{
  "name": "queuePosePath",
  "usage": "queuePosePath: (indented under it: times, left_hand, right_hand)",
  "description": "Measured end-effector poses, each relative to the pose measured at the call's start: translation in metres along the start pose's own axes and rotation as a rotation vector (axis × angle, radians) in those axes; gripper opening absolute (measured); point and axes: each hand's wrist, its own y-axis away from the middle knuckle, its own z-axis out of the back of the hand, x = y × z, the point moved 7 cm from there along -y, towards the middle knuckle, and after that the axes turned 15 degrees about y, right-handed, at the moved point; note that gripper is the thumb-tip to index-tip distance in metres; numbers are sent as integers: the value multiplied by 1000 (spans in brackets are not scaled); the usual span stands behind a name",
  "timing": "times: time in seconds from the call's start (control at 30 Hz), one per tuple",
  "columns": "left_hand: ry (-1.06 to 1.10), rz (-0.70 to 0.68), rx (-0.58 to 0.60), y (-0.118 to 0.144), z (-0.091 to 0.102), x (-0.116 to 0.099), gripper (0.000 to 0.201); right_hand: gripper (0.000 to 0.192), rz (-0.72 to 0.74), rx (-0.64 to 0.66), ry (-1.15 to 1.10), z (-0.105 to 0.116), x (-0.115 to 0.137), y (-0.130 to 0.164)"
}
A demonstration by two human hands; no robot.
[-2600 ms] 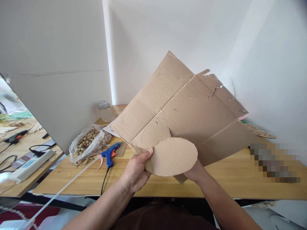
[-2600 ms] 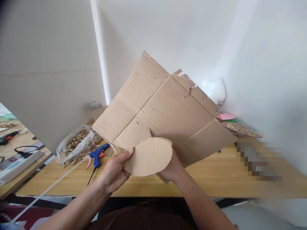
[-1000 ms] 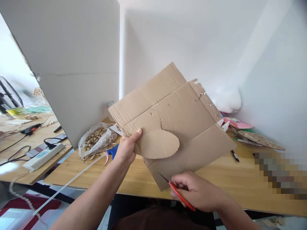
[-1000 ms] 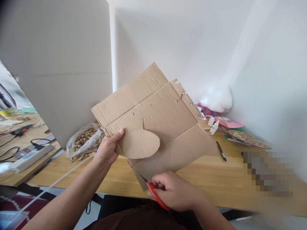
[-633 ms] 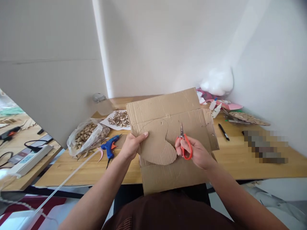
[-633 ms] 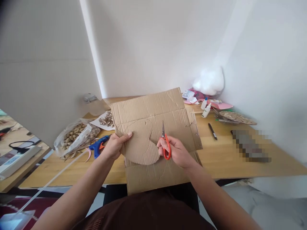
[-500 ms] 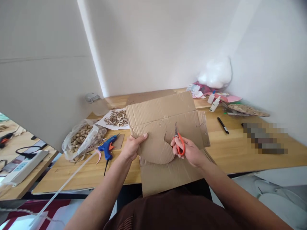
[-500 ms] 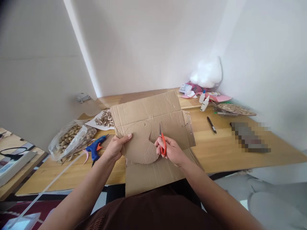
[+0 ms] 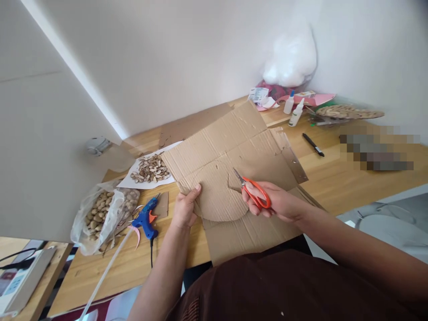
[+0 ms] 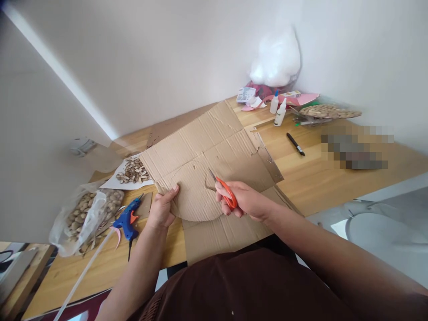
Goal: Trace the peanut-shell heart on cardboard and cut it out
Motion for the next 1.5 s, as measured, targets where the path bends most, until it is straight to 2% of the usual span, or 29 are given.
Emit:
queuePosePath:
  times: [0.1,0.3,0.5,0.73,0.97,1.2,1.5]
  left_hand:
    - [19,-23,-5,-4,4,1,41]
    - [80,-20,-83,-10,19,3,37]
    - [124,27,-125,-10,23,3,29]
    - [147,69,-88,-4,18,3,29]
    - [237,172,71,10,12,4,32]
    - [386,318,97,19,8,14,42]
    - [419,256,73,32,9,17,40]
  right_hand:
    - [50,-13,-15,-45,-5,3,-5]
    - [53,-67,-24,27,-23,-15,-27]
    - [53,-62,-16,78,-26,-21,-35]
    - [54,-55,16,0,-25,-16,-31]
    - [54,-25,33,25,-26,-19,-28]
    - [56,35,45,2,-30,-11,-19]
    - [57,3,53,-14,-32,-8,-8]
